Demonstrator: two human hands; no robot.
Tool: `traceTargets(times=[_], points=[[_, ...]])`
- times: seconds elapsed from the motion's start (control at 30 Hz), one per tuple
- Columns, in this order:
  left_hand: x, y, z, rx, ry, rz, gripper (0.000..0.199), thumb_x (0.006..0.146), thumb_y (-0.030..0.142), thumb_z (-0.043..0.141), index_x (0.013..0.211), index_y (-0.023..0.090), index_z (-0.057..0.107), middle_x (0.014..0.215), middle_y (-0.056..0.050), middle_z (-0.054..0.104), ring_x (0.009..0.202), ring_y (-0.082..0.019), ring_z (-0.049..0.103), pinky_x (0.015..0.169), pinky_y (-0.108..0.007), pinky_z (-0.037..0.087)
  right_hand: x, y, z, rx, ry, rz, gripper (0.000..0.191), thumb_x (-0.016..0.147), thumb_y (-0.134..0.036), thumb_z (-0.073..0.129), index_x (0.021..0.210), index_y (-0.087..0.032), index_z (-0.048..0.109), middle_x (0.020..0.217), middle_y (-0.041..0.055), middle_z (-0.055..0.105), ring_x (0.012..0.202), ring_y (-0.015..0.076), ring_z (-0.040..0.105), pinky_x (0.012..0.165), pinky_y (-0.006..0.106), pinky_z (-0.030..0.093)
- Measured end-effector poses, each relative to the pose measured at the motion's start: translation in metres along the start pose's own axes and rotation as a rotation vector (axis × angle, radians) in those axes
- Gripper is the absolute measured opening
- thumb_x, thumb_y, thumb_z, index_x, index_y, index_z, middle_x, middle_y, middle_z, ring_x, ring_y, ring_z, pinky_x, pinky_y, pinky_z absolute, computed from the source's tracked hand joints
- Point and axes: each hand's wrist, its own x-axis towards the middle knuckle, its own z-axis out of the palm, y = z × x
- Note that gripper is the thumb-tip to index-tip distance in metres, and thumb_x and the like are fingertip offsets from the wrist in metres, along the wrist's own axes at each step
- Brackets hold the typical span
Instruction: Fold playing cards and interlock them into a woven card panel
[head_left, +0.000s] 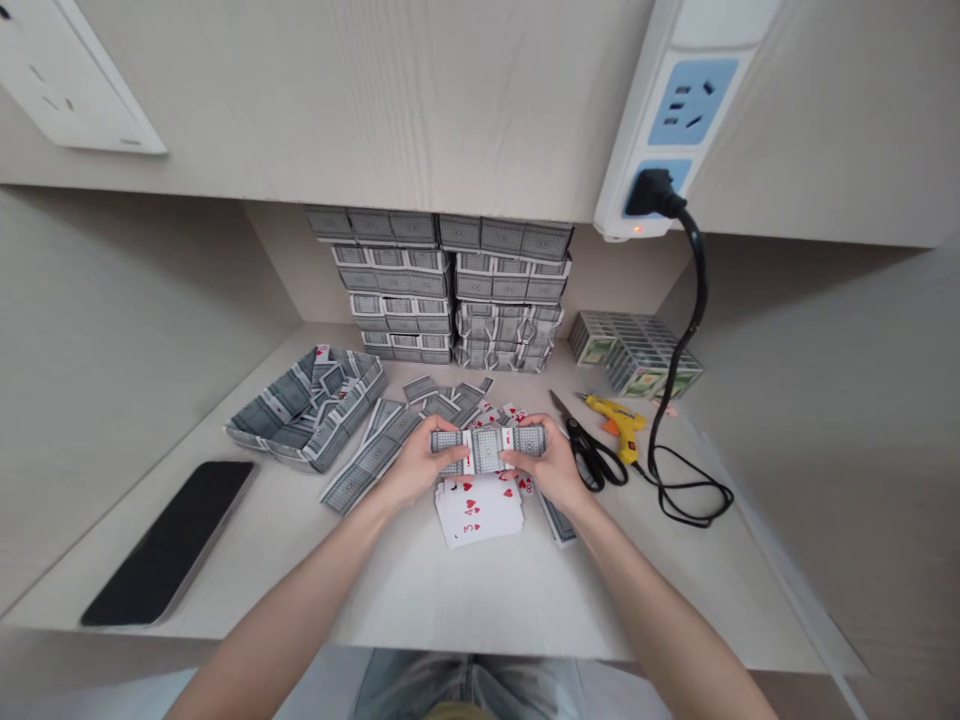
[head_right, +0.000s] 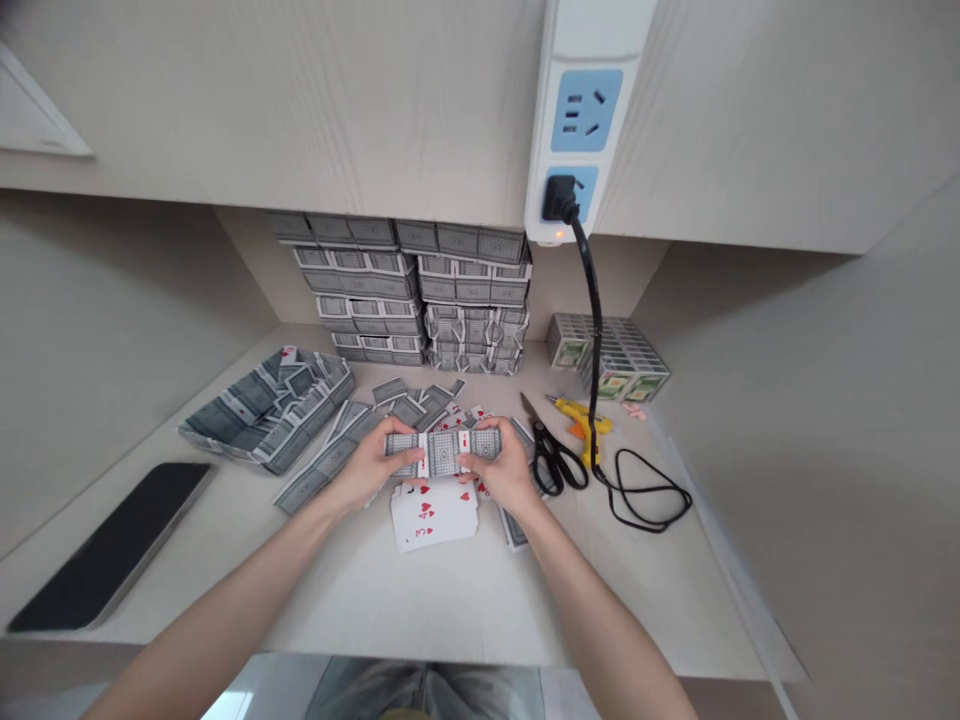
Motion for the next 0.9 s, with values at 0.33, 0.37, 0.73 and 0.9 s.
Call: traceTargets(times=[0.33, 0.37, 0.73, 0.9], points=[[0.0007, 0.0048, 0.0003, -0.059, 0.052, -0.047, 0.056, 0.051, 0.027, 0.078, 0.092, 0.023, 0.04, 0.08, 0.002, 0.056, 0.067, -0.017, 0.061, 0.057, -0.039, 0.056, -0.0009, -0.0036, 0.0002, 0.065, -0.127, 0.053, 0.048, 0.056, -0.032, 0.074, 0.09, -0.025, 0.04, 0.09, 0.0007, 0.051, 0.072, 0.0183, 0.057, 0.057, 0.04, 0.056], [0.0011, 0.0054, -0.0005, -0.062, 0.059, -0.054, 0.056, 0.051, 0.026, 0.079, 0.091, 0.023, 0.04, 0.079, 0.003, 0.056, 0.066, -0.017, 0.061, 0.057, -0.039, 0.056, -0.0008, -0.005, -0.0001, 0.079, -0.144, 0.058, 0.045, 0.058, -0.033, 0.073, 0.089, -0.025, 0.041, 0.09, 0.0007, 0.051, 0.074, 0.0186, 0.057, 0.058, 0.04, 0.056], [0.0024, 0.0032, 0.0029, -0.061, 0.096, -0.027, 0.054, 0.05, 0.022, 0.078, 0.086, 0.023, 0.037, 0.075, 0.004, 0.051, 0.063, -0.015, 0.059, 0.054, -0.04, 0.056, 0.0032, -0.0043, 0.0014, 0.05, 0.014, 0.056, 0.041, 0.052, -0.032, 0.075, 0.08, -0.022, 0.047, 0.075, -0.0022, 0.05, 0.063, 0.0155, 0.056, 0.051, 0.037, 0.055], [0.0019, 0.0031, 0.0019, -0.051, 0.111, -0.019, 0.053, 0.05, 0.022, 0.077, 0.085, 0.022, 0.038, 0.075, 0.005, 0.05, 0.063, -0.015, 0.059, 0.051, -0.039, 0.056, 0.0033, -0.0055, -0.0019, 0.052, 0.006, 0.083, 0.046, 0.05, -0.031, 0.076, 0.083, -0.021, 0.047, 0.073, -0.0031, 0.051, 0.065, 0.0163, 0.057, 0.052, 0.036, 0.055]])
